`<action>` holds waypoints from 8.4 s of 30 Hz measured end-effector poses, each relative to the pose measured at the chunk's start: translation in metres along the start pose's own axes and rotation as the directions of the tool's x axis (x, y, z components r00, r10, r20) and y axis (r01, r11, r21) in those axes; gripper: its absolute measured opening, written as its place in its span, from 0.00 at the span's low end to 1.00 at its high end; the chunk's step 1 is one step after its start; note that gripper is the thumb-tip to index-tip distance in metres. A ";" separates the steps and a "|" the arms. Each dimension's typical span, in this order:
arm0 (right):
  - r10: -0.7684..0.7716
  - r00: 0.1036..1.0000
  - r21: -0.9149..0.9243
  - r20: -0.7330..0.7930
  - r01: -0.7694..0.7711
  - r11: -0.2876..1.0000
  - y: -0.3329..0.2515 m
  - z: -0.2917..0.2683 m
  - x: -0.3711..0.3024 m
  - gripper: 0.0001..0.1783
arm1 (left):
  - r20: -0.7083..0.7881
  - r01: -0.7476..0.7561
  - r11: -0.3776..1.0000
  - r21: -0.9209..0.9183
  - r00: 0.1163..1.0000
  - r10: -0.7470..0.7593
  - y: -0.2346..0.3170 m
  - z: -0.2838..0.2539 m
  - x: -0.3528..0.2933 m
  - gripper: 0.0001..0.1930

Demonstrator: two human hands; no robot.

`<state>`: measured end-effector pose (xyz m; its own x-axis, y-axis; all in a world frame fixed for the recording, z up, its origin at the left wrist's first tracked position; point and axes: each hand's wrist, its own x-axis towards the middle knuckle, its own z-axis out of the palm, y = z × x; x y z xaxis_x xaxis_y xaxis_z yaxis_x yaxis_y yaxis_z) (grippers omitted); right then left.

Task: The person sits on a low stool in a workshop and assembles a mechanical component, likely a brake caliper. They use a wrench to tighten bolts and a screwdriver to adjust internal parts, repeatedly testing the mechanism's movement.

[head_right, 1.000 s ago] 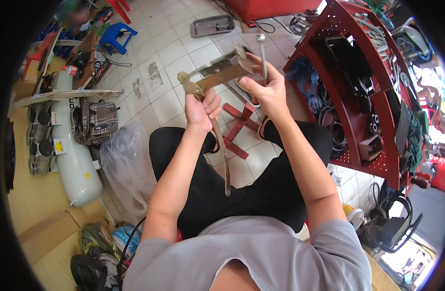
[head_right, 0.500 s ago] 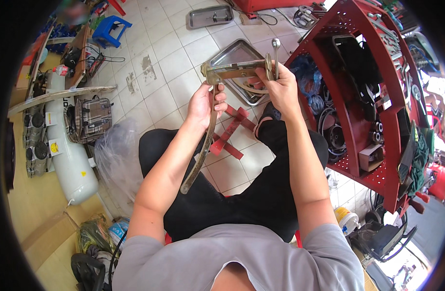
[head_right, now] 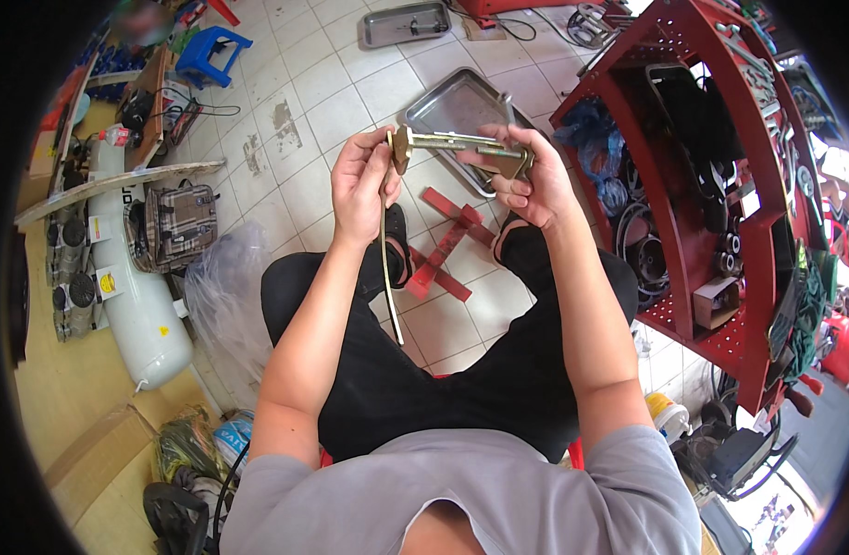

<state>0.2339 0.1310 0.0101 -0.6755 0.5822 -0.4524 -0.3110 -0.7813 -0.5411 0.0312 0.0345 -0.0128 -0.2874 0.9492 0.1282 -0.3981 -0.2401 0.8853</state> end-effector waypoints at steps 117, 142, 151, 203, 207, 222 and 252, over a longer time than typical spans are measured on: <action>-0.486 0.861 -0.033 0.150 0.496 0.868 0.009 -0.009 -0.018 0.27 | -0.054 -0.135 0.898 0.418 0.983 0.173 0.013 0.013 0.002 0.09; -0.467 0.863 -0.051 0.192 0.484 0.873 0.009 -0.005 -0.023 0.26 | -0.235 0.208 0.596 0.775 0.971 -0.034 0.034 0.025 0.013 0.30; -0.482 0.859 -0.032 0.171 0.494 0.869 0.008 -0.007 -0.027 0.27 | -0.191 0.367 0.685 0.629 0.927 -0.321 0.042 0.013 0.016 0.29; -0.497 0.863 0.039 0.091 0.495 0.868 -0.008 -0.025 -0.032 0.18 | 0.258 -0.254 0.496 0.830 0.964 0.062 -0.001 0.039 0.027 0.14; -0.497 0.866 0.042 0.051 0.495 0.868 -0.013 -0.037 -0.023 0.20 | 0.314 -0.295 0.447 0.844 0.949 0.034 -0.013 0.032 0.040 0.13; -0.590 0.805 -0.154 -0.069 0.575 0.803 -0.069 -0.081 0.017 0.14 | -0.284 0.219 0.619 0.754 0.959 0.006 -0.128 -0.031 0.152 0.19; -0.492 0.795 -0.228 -0.355 0.437 0.870 -0.084 -0.083 0.040 0.19 | -0.230 0.586 0.565 0.581 0.784 -0.576 -0.444 -0.146 0.111 0.20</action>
<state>0.2889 0.2382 -0.0216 -0.1471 0.9269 -0.3452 -0.4136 -0.3746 -0.8298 0.0489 0.2172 -0.4569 -0.1967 0.8358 -0.5126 0.1124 0.5386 0.8350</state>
